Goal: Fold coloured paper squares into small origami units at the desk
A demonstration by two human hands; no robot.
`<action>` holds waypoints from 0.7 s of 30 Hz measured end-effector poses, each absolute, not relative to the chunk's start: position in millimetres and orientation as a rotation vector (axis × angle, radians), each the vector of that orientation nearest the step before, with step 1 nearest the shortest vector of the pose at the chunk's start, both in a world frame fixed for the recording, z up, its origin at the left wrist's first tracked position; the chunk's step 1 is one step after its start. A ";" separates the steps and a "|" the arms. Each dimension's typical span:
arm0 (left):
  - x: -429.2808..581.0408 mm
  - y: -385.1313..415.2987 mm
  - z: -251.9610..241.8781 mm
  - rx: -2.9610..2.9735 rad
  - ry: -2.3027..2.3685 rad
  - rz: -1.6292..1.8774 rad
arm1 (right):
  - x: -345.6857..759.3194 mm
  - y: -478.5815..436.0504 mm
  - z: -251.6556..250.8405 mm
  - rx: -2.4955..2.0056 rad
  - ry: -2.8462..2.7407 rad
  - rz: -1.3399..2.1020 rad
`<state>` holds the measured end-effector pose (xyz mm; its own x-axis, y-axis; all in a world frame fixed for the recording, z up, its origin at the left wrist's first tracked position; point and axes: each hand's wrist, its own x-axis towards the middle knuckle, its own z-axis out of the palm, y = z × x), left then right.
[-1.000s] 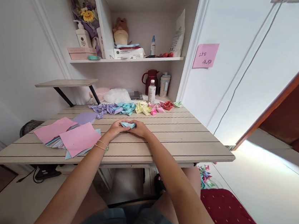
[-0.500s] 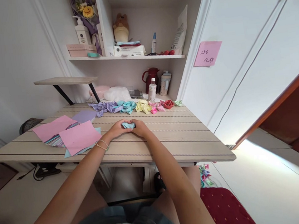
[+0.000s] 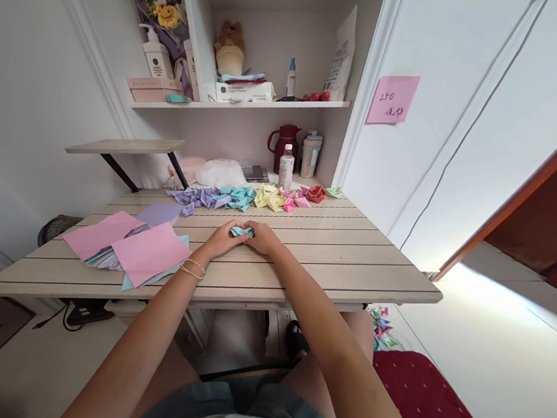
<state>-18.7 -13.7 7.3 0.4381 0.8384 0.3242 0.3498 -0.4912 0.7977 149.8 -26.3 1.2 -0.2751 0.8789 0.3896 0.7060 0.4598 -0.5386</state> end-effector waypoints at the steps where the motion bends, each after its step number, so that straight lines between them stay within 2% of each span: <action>1: -18.7 -14.0 7.5 2.034 0.992 0.964 | 149.9 -26.2 1.2 -1.317 -2.066 0.337; 21: -18.7 -14.0 7.7 2.024 0.988 0.953 | 150.3 -26.6 0.6 -1.318 -2.058 0.346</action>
<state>-18.7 -14.0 7.7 0.4431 0.8407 0.3112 0.3411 -0.4791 0.8088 150.3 -26.6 0.6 -0.2738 0.8808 0.3863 0.7061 0.4568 -0.5411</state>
